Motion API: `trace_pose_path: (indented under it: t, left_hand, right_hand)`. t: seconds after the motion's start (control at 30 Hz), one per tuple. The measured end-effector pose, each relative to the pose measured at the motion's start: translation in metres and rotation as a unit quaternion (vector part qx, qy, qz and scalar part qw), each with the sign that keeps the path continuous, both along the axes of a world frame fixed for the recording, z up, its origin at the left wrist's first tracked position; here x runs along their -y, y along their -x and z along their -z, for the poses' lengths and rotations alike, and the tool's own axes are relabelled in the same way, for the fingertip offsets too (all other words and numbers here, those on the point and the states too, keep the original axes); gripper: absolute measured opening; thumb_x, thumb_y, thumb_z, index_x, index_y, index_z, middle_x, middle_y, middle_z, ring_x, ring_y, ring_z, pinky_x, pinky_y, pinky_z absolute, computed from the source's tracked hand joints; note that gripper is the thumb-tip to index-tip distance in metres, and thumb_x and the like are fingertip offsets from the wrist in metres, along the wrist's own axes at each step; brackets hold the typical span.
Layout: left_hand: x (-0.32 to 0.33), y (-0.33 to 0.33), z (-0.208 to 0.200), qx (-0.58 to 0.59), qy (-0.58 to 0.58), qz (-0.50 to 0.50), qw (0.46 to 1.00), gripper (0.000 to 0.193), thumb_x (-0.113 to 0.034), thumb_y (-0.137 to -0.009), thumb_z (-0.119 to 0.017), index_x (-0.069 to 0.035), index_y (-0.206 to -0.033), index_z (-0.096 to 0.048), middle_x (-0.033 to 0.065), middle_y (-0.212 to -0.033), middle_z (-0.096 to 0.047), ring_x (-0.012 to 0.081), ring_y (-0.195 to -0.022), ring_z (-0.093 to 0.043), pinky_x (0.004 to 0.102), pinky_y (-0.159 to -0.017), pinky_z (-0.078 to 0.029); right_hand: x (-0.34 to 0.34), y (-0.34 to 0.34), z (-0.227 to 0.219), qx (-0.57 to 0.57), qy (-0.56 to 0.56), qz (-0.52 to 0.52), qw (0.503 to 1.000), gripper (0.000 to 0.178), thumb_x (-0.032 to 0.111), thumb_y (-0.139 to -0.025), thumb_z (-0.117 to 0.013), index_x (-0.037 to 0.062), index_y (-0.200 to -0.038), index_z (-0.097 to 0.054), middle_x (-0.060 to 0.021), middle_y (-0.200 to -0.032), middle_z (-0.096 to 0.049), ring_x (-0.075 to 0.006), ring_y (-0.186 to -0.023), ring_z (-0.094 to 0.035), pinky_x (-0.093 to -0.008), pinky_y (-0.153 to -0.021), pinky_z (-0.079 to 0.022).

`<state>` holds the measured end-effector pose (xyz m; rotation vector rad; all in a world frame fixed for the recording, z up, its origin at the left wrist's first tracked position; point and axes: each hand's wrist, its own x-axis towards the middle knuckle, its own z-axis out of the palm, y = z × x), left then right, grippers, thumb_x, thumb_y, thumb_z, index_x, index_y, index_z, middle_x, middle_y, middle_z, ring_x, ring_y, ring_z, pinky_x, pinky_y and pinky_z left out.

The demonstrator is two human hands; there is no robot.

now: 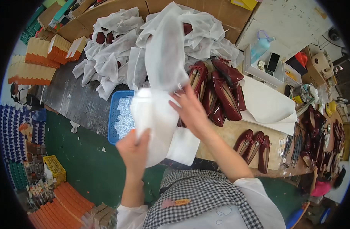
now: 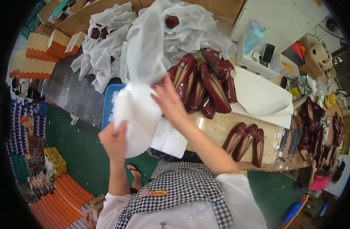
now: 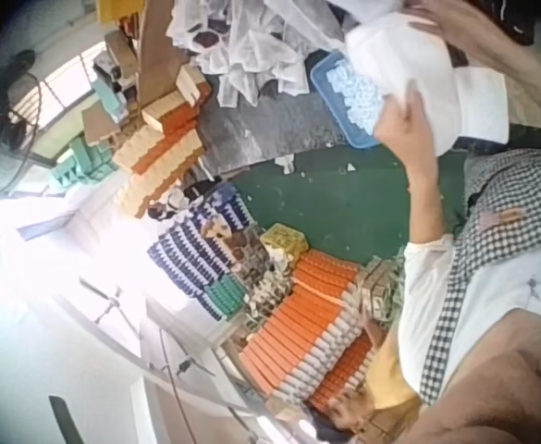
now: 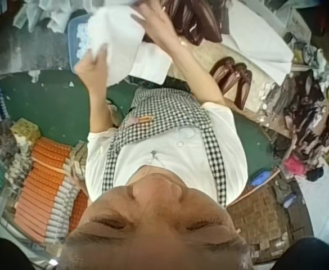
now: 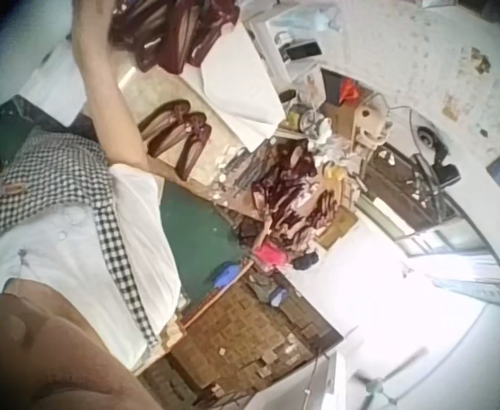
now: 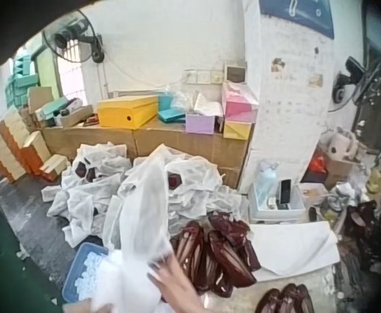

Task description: The person cleans the interior of maroon patent leather flats using a white cloth. They repeatedly pick up shoes, wipe the insoles, and place them back on the table. The person also handles white tissue paper and shoe boxes, preparing them for packaging.

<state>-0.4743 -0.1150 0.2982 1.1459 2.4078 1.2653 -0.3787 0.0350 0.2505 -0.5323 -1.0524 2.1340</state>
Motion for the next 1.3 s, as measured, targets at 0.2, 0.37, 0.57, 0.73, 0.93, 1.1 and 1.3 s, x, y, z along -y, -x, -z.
trace_pose_path:
  t: [0.2, 0.37, 0.57, 0.73, 0.93, 1.1, 1.3]
  left_hand:
    - [0.003, 0.005, 0.046, 0.201, -0.065, -0.057, 0.976, 0.019, -0.014, -0.09, -0.06, 0.004, -0.084, -0.065, -0.0051, -0.067, -0.055, 0.0021, -0.062, -0.044, 0.021, -0.053, -0.036]
    - [0.009, 0.035, 0.04, 0.226, -0.098, -0.11, 0.963, 0.019, -0.013, -0.088, -0.062, 0.005, -0.083, -0.063, -0.0012, -0.065, -0.057, 0.0042, -0.061, -0.045, 0.0246, -0.053, -0.037]
    - [-0.01, 0.026, 0.031, -0.082, 0.04, 0.003, 0.996, 0.03, -0.012, -0.084, -0.065, 0.003, -0.065, -0.049, 0.0139, -0.056, -0.046, 0.0265, -0.048, -0.047, 0.0348, -0.049, -0.036]
    - [-0.017, 0.051, 0.073, -0.161, 0.056, 0.034, 0.985, 0.034, -0.016, -0.085, -0.064, 0.002, -0.062, -0.046, 0.0172, -0.059, -0.048, 0.0371, -0.053, -0.049, 0.0419, -0.05, -0.037]
    - [-0.008, 0.004, 0.046, -0.057, 0.04, 0.091, 0.993, 0.031, -0.018, -0.082, -0.067, 0.0, -0.063, -0.05, 0.0171, -0.062, -0.053, 0.0363, -0.053, -0.052, 0.0418, -0.049, -0.039]
    - [0.038, 0.03, 0.009, 0.066, -0.028, -0.12, 0.99, 0.022, -0.008, -0.083, -0.065, 0.003, -0.066, -0.057, 0.0028, -0.056, -0.055, 0.0071, -0.05, -0.045, 0.0279, -0.046, -0.036]
    - [0.041, 0.078, 0.005, 0.125, -0.139, -0.211, 0.959, 0.03, -0.018, -0.092, -0.058, 0.005, -0.073, -0.062, -0.0013, -0.065, -0.059, 0.0028, -0.057, -0.046, 0.0213, -0.049, -0.036]
  right_hand:
    - [0.028, -0.009, 0.019, 0.247, -0.239, -0.154, 0.926, 0.017, 0.013, -0.085, -0.065, 0.002, -0.098, -0.066, -0.0005, -0.068, -0.06, -0.0055, -0.069, -0.056, -0.0209, -0.063, -0.045]
    - [-0.029, -0.031, 0.059, 0.364, -0.566, 0.103, 0.733, 0.046, 0.025, -0.079, -0.07, 0.0033, -0.118, -0.058, -0.0201, -0.123, -0.055, -0.0312, -0.108, -0.055, -0.0402, -0.088, -0.045]
    - [-0.042, -0.006, 0.095, 0.572, -0.475, 0.052, 0.667, 0.075, 0.029, -0.079, -0.068, 0.0054, -0.141, -0.033, -0.0249, -0.141, -0.035, -0.0381, -0.117, -0.048, -0.045, -0.094, -0.042]
    - [-0.062, -0.121, -0.026, 0.307, -0.204, -0.149, 0.918, 0.058, 0.021, -0.084, -0.063, 0.0023, -0.135, -0.043, -0.0184, -0.132, -0.051, -0.0261, -0.118, -0.053, -0.0349, -0.099, -0.039]
    - [0.008, -0.111, -0.035, 0.265, -0.245, -0.326, 0.874, 0.05, 0.018, -0.088, -0.06, 0.0041, -0.134, -0.046, -0.0178, -0.136, -0.048, -0.0271, -0.124, -0.048, -0.0346, -0.102, -0.036]
    - [0.011, 0.069, 0.008, 0.06, -0.245, -0.123, 0.96, 0.064, 0.015, -0.09, -0.06, -0.0043, -0.141, -0.028, -0.0226, -0.146, -0.029, -0.0284, -0.137, -0.028, -0.0342, -0.111, -0.024]
    - [0.04, 0.108, -0.01, 0.085, -0.367, -0.21, 0.902, 0.045, 0.033, -0.081, -0.069, -0.0043, -0.107, -0.061, -0.02, -0.1, -0.066, -0.025, -0.095, -0.063, -0.0345, -0.084, -0.048]
